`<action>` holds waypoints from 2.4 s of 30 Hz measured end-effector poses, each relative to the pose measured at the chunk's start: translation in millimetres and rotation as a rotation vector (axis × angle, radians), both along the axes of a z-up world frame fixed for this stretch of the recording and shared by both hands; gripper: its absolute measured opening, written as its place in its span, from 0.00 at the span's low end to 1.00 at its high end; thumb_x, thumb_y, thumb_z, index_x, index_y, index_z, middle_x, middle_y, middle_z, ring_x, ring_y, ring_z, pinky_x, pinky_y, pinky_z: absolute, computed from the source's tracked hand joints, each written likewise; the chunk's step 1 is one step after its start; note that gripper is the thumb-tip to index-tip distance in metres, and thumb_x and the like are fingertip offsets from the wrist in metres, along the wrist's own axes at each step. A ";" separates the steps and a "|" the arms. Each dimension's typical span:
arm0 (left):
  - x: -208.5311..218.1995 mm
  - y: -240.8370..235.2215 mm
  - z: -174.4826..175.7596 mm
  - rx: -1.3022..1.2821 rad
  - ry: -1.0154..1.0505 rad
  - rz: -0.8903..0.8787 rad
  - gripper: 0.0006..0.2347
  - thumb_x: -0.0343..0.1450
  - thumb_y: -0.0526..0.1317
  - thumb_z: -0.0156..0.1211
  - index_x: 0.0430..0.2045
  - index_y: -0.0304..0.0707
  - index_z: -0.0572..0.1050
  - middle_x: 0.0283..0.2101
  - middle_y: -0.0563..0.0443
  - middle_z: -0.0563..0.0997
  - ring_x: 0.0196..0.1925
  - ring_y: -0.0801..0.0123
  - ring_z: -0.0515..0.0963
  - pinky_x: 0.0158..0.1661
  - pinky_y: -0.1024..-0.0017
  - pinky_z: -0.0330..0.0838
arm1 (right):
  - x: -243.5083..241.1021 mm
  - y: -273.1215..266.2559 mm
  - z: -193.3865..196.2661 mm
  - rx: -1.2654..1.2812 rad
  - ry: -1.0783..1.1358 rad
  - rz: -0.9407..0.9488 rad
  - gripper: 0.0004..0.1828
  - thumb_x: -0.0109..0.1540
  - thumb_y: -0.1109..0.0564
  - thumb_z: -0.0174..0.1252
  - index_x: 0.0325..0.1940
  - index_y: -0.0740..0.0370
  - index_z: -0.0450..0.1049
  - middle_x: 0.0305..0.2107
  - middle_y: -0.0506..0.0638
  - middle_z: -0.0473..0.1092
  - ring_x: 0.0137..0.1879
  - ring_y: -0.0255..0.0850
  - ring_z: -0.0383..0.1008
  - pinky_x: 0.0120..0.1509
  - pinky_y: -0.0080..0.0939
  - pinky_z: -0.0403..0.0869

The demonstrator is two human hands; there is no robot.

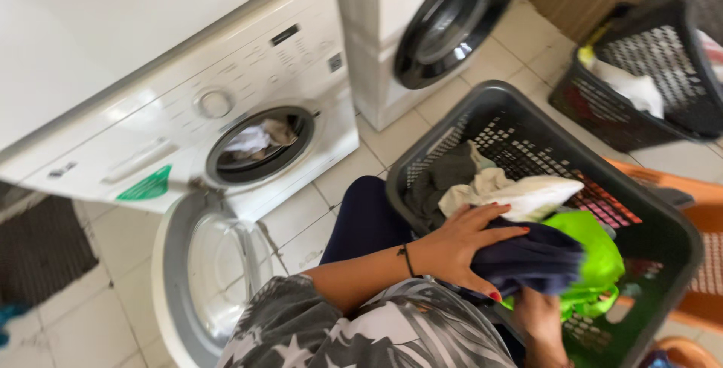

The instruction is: The person sorts through a pile of laundry in a black basket, picking up various garments like a dark blue shirt, a white t-shirt, and a grey sock. They inspect each item by turning it inside out or unfolding it before placing it into a washing machine or back into the basket.

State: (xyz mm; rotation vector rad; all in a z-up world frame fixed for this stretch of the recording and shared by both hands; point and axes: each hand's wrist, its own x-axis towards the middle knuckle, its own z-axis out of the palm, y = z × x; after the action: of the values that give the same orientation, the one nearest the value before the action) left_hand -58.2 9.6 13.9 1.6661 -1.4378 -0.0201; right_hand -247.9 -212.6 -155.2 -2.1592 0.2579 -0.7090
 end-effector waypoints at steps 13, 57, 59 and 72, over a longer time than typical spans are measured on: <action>28.9 11.7 -57.0 -0.221 0.746 -0.033 0.32 0.67 0.36 0.71 0.69 0.40 0.66 0.68 0.47 0.73 0.71 0.63 0.73 0.71 0.67 0.64 | 26.9 -7.2 15.3 1.018 0.027 0.270 0.27 0.72 0.57 0.54 0.70 0.72 0.55 0.62 0.66 0.59 0.62 0.56 0.64 0.68 0.58 0.66; 201.1 118.7 -246.7 -0.242 1.189 0.838 0.23 0.71 0.45 0.60 0.63 0.46 0.71 0.66 0.44 0.75 0.69 0.58 0.71 0.65 0.65 0.62 | 99.8 72.4 45.7 0.334 0.726 0.357 0.32 0.59 0.58 0.60 0.69 0.52 0.68 0.65 0.50 0.67 0.65 0.43 0.72 0.65 0.47 0.71; 185.5 91.9 -220.0 -0.228 0.995 0.736 0.22 0.71 0.45 0.63 0.60 0.43 0.73 0.68 0.41 0.73 0.69 0.56 0.71 0.63 0.65 0.66 | 98.9 77.1 58.5 0.217 0.688 0.386 0.31 0.58 0.56 0.61 0.67 0.51 0.68 0.65 0.50 0.68 0.65 0.42 0.72 0.64 0.45 0.72; 89.1 0.2 -119.4 0.539 -0.115 0.379 0.22 0.68 0.52 0.63 0.57 0.53 0.74 0.69 0.41 0.64 0.74 0.50 0.59 0.68 0.38 0.44 | 68.8 80.8 107.0 -0.172 0.781 0.420 0.37 0.56 0.49 0.63 0.71 0.47 0.66 0.64 0.51 0.68 0.60 0.55 0.72 0.60 0.49 0.71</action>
State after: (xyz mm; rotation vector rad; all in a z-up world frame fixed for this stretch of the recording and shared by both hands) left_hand 30.9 9.8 -105.6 2.3977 -1.2398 -0.1084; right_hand -179.1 -131.8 -48.2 -2.4566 0.1339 0.3836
